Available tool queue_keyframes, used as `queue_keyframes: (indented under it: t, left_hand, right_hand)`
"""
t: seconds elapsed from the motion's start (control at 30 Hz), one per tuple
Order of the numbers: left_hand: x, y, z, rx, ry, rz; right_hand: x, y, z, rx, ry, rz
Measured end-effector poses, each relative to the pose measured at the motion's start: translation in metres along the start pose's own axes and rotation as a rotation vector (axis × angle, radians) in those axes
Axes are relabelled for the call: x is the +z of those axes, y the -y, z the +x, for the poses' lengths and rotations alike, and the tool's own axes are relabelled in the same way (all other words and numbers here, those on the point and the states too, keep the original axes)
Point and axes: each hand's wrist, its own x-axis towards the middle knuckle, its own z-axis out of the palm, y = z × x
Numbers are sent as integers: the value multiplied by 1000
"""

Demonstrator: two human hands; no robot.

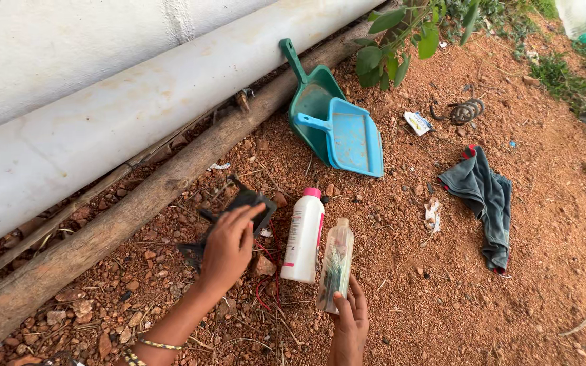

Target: The person picks up plastic bottles and other items from the ground, handles them by hand, and then places them onto a metal shelf.

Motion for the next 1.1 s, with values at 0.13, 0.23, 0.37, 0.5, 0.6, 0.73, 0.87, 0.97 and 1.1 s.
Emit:
queue_keyframes:
  t: [0.13, 0.23, 0.37, 0.5, 0.6, 0.73, 0.87, 0.97, 1.1]
  left_hand:
    - [-24, -33, 2, -314, -70, -567]
    - [-32, -34, 8, -16, -250, -485]
    - [-25, -29, 0, -116, -234, -161]
    - [-8, -25, -4, -209, -116, -58]
    - [3, -27, -8, -20, -189, -29]
    - [11, -43, -14, 189, -242, 104]
    - [13, -57, -11, -84, 166, -484]
    - [22, -50, -7, -303, 270, -708]
    - [30, -30, -3, -590, 287, -761]
  right_hand:
    - [0, 2, -2, -15, 33, 60]
    - [1, 4, -4, -29, 47, 57]
    - [4, 9, -9, -30, 78, 97]
    - [6, 13, -14, 4, 163, 207]
    - [7, 16, -20, 50, 237, 252]
    - [6, 13, -22, 88, 281, 328]
    - [2, -2, -15, 111, 389, 232]
    - [3, -13, -11, 131, 452, 114]
    - [7, -17, -18, 21, 493, -118]
